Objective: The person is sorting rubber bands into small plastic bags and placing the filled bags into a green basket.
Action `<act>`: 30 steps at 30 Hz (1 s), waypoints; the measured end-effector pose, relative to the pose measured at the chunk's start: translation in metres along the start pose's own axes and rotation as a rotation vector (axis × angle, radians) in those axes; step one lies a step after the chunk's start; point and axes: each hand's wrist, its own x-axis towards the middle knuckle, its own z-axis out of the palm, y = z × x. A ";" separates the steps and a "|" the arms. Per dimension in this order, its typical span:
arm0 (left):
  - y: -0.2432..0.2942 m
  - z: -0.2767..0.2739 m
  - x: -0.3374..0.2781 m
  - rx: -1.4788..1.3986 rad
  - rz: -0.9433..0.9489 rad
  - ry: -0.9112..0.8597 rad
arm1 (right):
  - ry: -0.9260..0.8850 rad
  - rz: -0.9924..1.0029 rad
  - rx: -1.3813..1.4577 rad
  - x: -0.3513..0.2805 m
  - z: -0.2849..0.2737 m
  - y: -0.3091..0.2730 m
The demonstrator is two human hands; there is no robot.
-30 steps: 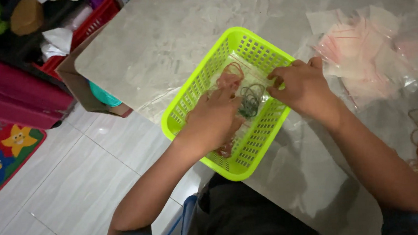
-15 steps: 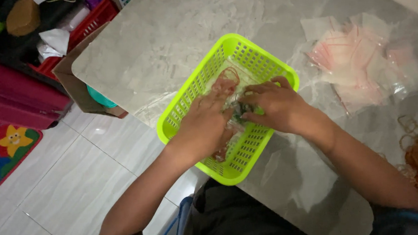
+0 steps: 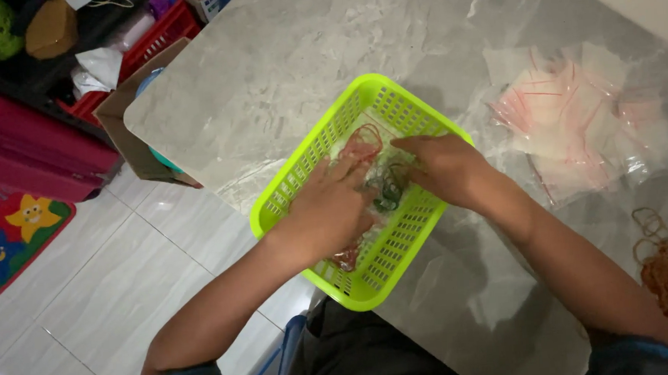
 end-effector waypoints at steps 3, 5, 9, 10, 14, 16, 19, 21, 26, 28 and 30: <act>0.002 -0.008 -0.002 0.012 -0.002 -0.021 | -0.030 0.033 -0.014 0.010 0.009 0.011; 0.001 -0.001 0.000 -0.010 -0.007 -0.022 | -0.040 0.042 0.000 0.011 0.003 0.007; 0.003 -0.004 -0.002 -0.046 -0.024 -0.056 | 0.000 0.059 0.011 0.010 0.001 0.003; 0.003 -0.005 -0.002 -0.045 -0.023 -0.056 | 0.001 0.061 0.011 0.011 0.004 0.006; 0.006 -0.014 -0.003 -0.071 -0.038 -0.081 | 0.090 0.037 -0.075 0.009 0.009 0.009; 0.005 -0.016 -0.003 -0.077 -0.040 -0.081 | 0.142 0.014 -0.138 0.003 0.014 0.006; 0.003 -0.010 -0.001 -0.075 -0.045 -0.084 | 0.410 -0.208 -0.345 -0.001 0.026 0.006; 0.003 -0.005 0.001 -0.067 -0.052 -0.053 | 0.263 -0.187 -0.355 0.002 0.034 0.011; 0.028 -0.042 -0.019 -0.084 -0.051 0.015 | 0.218 -0.179 -0.183 -0.007 0.013 0.000; 0.043 -0.049 -0.030 -0.103 -0.041 0.022 | 0.224 -0.172 -0.142 -0.020 0.007 -0.004; 0.059 -0.051 -0.037 -0.112 0.034 0.125 | 0.332 -0.241 -0.003 -0.038 0.002 -0.004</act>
